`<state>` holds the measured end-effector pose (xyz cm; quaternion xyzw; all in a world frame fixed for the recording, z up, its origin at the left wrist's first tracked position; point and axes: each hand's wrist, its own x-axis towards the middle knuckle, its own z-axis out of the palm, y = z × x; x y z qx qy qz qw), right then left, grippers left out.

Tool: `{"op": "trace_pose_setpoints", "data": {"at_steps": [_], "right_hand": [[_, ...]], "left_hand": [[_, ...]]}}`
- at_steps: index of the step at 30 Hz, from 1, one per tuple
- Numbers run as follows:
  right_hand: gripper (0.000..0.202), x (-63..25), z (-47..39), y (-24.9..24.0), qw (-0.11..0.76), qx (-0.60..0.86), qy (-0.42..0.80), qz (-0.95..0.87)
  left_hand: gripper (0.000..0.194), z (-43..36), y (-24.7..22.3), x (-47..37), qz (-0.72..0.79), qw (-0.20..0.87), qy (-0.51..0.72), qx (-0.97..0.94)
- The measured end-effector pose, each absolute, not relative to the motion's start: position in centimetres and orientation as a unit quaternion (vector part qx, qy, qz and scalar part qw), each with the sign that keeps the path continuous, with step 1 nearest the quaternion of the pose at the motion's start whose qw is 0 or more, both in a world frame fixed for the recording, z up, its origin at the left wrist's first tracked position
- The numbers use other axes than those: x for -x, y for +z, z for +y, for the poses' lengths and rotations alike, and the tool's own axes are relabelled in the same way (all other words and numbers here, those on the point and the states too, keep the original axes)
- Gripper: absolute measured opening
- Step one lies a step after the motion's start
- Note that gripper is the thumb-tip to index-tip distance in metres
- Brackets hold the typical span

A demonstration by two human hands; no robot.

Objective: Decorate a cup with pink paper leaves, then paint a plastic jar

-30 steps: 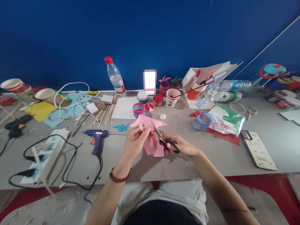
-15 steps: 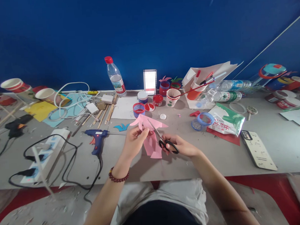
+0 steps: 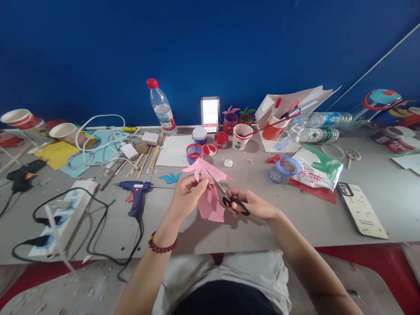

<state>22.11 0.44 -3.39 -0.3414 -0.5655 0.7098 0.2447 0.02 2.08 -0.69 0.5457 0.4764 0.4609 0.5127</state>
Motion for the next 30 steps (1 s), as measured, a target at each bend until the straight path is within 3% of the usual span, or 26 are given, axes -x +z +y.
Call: {"op": "trace_pose_setpoints", "data": {"at_steps": [30], "right_hand": [[0.051,-22.0,0.3,-3.3,0.245,0.345,0.706,-0.568]], "left_hand": [[0.028,2.1,0.2,0.3,0.46,0.494,0.433,-0.597]]}}
